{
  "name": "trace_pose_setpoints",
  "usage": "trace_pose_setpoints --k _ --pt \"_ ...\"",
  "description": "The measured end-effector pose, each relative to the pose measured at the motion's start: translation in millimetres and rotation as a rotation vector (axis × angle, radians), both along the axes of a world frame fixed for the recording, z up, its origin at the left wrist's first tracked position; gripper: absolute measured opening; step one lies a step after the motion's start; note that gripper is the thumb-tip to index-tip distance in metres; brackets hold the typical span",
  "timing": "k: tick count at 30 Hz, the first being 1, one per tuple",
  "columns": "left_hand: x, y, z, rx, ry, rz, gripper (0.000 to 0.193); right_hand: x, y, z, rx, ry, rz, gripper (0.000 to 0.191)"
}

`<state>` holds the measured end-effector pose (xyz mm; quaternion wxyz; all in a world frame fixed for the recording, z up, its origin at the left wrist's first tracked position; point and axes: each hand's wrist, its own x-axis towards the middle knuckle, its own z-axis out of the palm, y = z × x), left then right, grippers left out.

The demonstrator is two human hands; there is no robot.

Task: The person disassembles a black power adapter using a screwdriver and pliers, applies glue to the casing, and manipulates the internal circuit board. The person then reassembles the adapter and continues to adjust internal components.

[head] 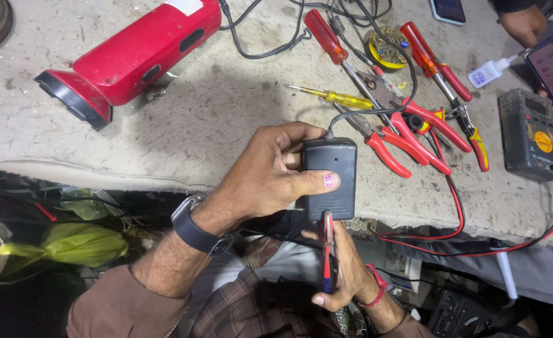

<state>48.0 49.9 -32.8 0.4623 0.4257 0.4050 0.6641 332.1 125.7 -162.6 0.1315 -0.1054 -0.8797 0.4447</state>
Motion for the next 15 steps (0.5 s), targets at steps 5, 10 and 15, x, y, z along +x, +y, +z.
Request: trace_pose_setpoints --k 5,10,15 --pt "-1.1 1.4 -4.8 -0.003 -0.036 -0.044 0.045 -8.2 -8.5 7.9 -0.204 0.129 0.083 0.141" --pt "-1.9 12.1 0.3 -0.070 -0.114 0.007 0.036 0.3 -20.2 40.8 -0.473 -0.038 0.099 0.140" --pt "-7.2 20.7 15.4 -0.197 -0.084 0.096 0.038 -34.4 -49.1 40.0 -1.002 0.171 0.215 0.121"
